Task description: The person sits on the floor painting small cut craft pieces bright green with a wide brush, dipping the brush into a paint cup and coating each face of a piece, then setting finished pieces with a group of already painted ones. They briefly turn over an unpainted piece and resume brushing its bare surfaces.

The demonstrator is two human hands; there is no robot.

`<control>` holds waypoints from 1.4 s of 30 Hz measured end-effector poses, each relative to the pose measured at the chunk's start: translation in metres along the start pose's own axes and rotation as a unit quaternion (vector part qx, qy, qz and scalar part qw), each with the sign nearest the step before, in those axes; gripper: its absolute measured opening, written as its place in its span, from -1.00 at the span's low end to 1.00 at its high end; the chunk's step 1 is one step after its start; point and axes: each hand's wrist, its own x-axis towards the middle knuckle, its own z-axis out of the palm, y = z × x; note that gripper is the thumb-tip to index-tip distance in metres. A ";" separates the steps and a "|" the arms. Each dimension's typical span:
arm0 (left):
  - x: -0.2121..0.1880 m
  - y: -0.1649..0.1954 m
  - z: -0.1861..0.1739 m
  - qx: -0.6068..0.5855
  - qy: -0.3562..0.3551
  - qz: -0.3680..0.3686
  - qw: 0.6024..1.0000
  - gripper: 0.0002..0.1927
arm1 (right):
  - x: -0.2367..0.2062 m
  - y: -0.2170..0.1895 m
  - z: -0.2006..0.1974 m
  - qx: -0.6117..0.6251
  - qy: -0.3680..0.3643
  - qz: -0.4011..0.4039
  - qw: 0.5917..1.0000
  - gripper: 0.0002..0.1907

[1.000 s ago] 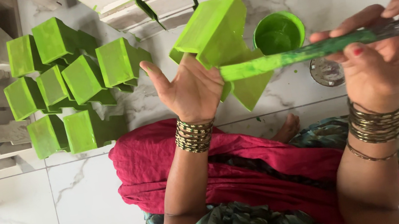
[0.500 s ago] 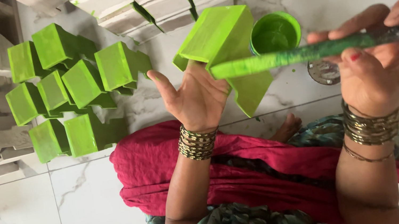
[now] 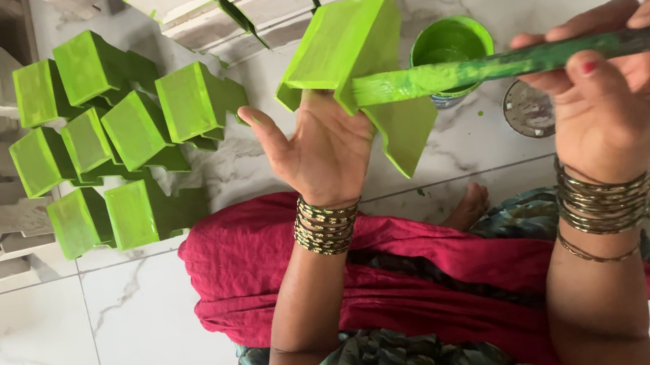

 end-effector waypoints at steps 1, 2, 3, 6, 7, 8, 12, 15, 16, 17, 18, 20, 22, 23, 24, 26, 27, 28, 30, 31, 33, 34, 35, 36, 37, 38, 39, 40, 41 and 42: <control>0.000 -0.001 -0.001 -0.002 -0.011 0.011 1.000 0.21 | 0.000 0.001 -0.001 -0.045 -0.014 -0.009 0.999 -0.54; -0.001 -0.001 -0.003 -0.006 -0.021 0.022 1.000 0.19 | -0.001 0.001 -0.002 -0.066 -0.018 -0.012 0.998 -0.55; -0.001 -0.001 -0.006 -0.032 -0.040 0.028 0.998 0.15 | -0.002 0.002 -0.005 -0.086 -0.021 -0.014 0.996 -0.56; -0.005 -0.001 -0.017 -0.051 -0.042 0.050 0.997 0.09 | -0.004 -0.004 -0.018 -0.069 0.002 -0.008 0.998 -0.62; -0.005 -0.002 -0.021 -0.017 -0.008 0.058 0.998 0.10 | -0.004 -0.005 -0.021 -0.063 0.011 -0.009 0.998 -0.64; -0.005 -0.004 -0.025 0.017 0.027 0.066 0.997 0.11 | -0.005 -0.005 -0.023 -0.033 0.019 -0.004 0.999 -0.63; -0.007 -0.015 -0.034 0.078 0.002 0.068 0.995 0.06 | -0.008 0.001 -0.023 0.095 0.023 0.007 0.995 -0.58; -0.010 -0.020 -0.030 0.078 -0.032 0.065 0.994 0.14 | -0.010 0.012 -0.020 0.037 -0.023 -0.034 0.998 -0.63; -0.011 -0.020 -0.027 0.066 -0.055 0.069 0.994 0.13 | -0.007 0.016 -0.020 0.001 -0.030 -0.052 0.998 -0.63; -0.012 -0.018 -0.022 0.057 -0.052 0.063 0.995 0.14 | -0.006 0.018 -0.021 -0.013 -0.018 -0.061 0.998 -0.64; -0.012 -0.017 -0.018 0.048 -0.050 0.057 0.996 0.16 | -0.006 0.019 -0.022 -0.027 -0.006 -0.070 0.997 -0.64; -0.012 -0.008 -0.009 0.036 0.007 0.028 0.999 0.26 | -0.004 0.020 -0.024 -0.007 0.038 -0.068 0.997 -0.65; -0.010 -0.001 -0.002 0.012 -0.030 0.014 0.999 0.28 | -0.004 0.017 -0.024 0.012 0.050 -0.061 0.997 -0.64; -0.007 0.002 0.000 0.000 -0.052 0.008 0.999 0.30 | -0.005 0.015 -0.023 0.021 0.048 -0.058 0.997 -0.62; -0.005 0.003 0.002 0.000 -0.051 0.007 0.999 0.30 | -0.006 0.011 -0.021 0.029 0.046 -0.054 0.997 -0.61; 0.000 0.005 0.003 0.001 -0.050 0.002 0.999 0.31 | -0.008 0.006 -0.015 0.027 0.039 -0.051 0.998 -0.60; 0.002 0.005 0.003 -0.016 -0.055 0.005 0.998 0.29 | -0.009 0.005 -0.011 0.017 0.033 -0.052 0.998 -0.59; 0.003 0.006 0.002 -0.033 -0.057 0.008 0.998 0.27 | -0.012 0.008 -0.005 -0.013 0.023 -0.057 0.998 -0.59; 0.005 0.007 0.001 -0.058 -0.055 0.017 0.997 0.23 | -0.013 0.007 0.001 -0.068 -0.006 -0.072 0.995 -0.60; 0.006 0.007 0.000 -0.068 -0.050 0.024 0.996 0.21 | -0.012 0.005 0.001 -0.094 -0.026 -0.082 0.992 -0.61; 0.009 0.009 -0.002 -0.070 -0.049 0.044 0.995 0.19 | -0.009 -0.004 -0.005 -0.167 -0.089 -0.100 0.977 -0.65; 0.010 0.011 -0.003 -0.064 -0.052 0.056 0.995 0.18 | -0.005 -0.012 -0.011 -0.216 -0.130 -0.107 0.962 -0.68; 0.011 0.012 -0.004 -0.057 -0.054 0.067 0.995 0.18 | -0.006 -0.014 -0.013 -0.230 -0.137 -0.108 0.957 -0.69; 0.011 0.014 -0.005 -0.051 -0.032 0.065 0.996 0.18 | -0.007 -0.017 -0.015 -0.244 -0.144 -0.110 0.953 -0.71; 0.012 0.015 -0.007 -0.044 -0.010 0.063 0.997 0.19 | -0.010 -0.018 -0.016 -0.226 -0.118 -0.107 0.961 -0.70; 0.011 0.017 -0.008 -0.038 0.013 0.060 0.997 0.20 | -0.014 -0.017 -0.014 -0.207 -0.091 -0.101 0.969 -0.69; 0.010 0.017 -0.010 -0.039 -0.014 0.054 0.998 0.19 | -0.020 -0.017 -0.012 -0.188 -0.065 -0.092 0.976 -0.68; 0.008 0.017 -0.012 -0.040 -0.042 0.048 0.997 0.19 | -0.025 -0.016 -0.008 -0.169 -0.037 -0.083 0.981 -0.67; 0.008 0.016 -0.013 -0.039 -0.072 0.043 0.996 0.19 | -0.027 -0.014 -0.003 -0.141 -0.024 -0.075 0.987 -0.66; 0.006 0.015 -0.014 -0.038 -0.056 0.041 0.997 0.20 | -0.029 -0.013 0.003 -0.114 -0.011 -0.068 0.991 -0.65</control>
